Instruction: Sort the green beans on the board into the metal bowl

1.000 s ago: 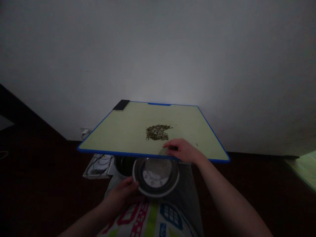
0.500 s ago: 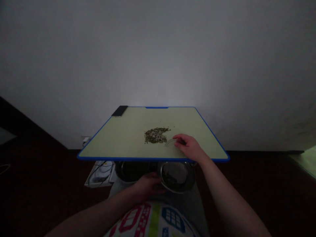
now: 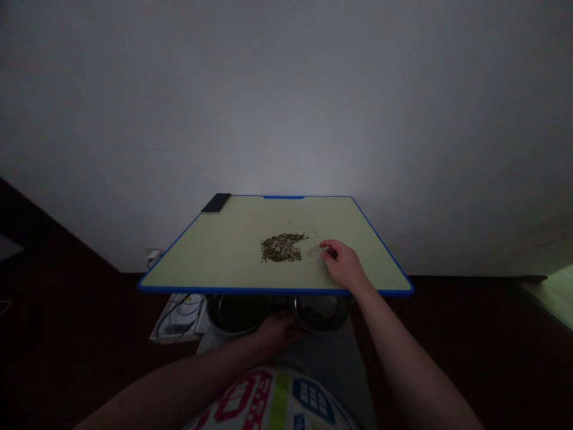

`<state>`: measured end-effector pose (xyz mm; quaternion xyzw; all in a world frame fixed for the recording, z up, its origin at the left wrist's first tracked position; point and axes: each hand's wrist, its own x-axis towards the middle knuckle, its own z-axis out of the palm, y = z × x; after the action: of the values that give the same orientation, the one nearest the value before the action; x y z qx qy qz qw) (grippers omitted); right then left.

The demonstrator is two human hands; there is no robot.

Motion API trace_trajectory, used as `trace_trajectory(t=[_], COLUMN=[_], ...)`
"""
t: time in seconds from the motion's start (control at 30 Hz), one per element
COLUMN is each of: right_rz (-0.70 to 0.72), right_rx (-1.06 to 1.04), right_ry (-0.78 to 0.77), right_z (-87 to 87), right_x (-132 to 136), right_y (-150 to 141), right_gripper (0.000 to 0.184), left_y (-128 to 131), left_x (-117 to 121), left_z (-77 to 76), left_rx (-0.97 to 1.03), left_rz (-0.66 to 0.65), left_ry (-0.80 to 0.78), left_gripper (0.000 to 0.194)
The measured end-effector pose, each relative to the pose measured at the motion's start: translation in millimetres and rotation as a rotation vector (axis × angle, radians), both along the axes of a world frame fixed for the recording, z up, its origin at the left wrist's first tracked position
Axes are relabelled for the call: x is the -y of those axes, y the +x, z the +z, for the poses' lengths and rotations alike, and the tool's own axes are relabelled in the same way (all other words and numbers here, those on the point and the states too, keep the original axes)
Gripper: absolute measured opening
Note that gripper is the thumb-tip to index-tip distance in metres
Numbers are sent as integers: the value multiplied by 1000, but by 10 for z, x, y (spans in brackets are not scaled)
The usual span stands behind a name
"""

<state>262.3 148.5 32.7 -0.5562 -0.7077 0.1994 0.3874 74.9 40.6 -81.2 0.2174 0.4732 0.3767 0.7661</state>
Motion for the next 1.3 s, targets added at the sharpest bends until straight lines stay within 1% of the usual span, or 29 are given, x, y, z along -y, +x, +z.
trace_trajectory(t=[0.2, 0.27, 0.3, 0.33, 0.4, 0.5, 0.6, 0.7, 0.77, 0.87, 1.03, 1.13, 1.3], right_rz=[11, 12, 13, 12, 8, 16, 26, 10, -1, -6, -15, -15, -19], right_rx=[48, 59, 63, 66, 74, 96, 139, 175, 181, 186, 191, 194, 199], right_ry=[-9, -11, -10, -9, -8, -6, 1, 10, 12, 12, 16, 14, 15], right_z=[22, 25, 25, 23, 17, 9, 5, 6, 5, 7, 23, 37, 50], right_x=[16, 18, 18, 16, 10, -3, -17, -28, -31, -29, -15, -9, -4], right_y=[-25, -29, -30, -30, -28, -29, -41, -56, -60, -62, -70, -80, -86], right_gripper=[30, 29, 29, 29, 29, 28, 28, 29, 30, 30, 31, 31, 30], left_y=[-120, -202, -255, -317, -471, -759, -1044, -1235, -1291, -1301, -1281, -1293, -1346], left_x=[46, 87, 117, 153, 249, 437, 625, 732, 734, 654, 509, 477, 484], left_z=[59, 104, 132, 163, 226, 294, 288, 218, 163, 99, 66, 119, 304], left_rx=[13, 22, 25, 32, 47, 43, 25, 6, -13, -56, -93, -94, -71], left_rz=[-14, 2, 19, 42, 73, 149, 245, 325, 379, 443, 509, 525, 516], left_ry=[-53, -73, -84, -94, -125, -153, -175, -200, -196, -191, -152, -134, -101], left_gripper=[35, 31, 25, 18, 11, 12, 13, 13, 11, 7, 5, 11, 13])
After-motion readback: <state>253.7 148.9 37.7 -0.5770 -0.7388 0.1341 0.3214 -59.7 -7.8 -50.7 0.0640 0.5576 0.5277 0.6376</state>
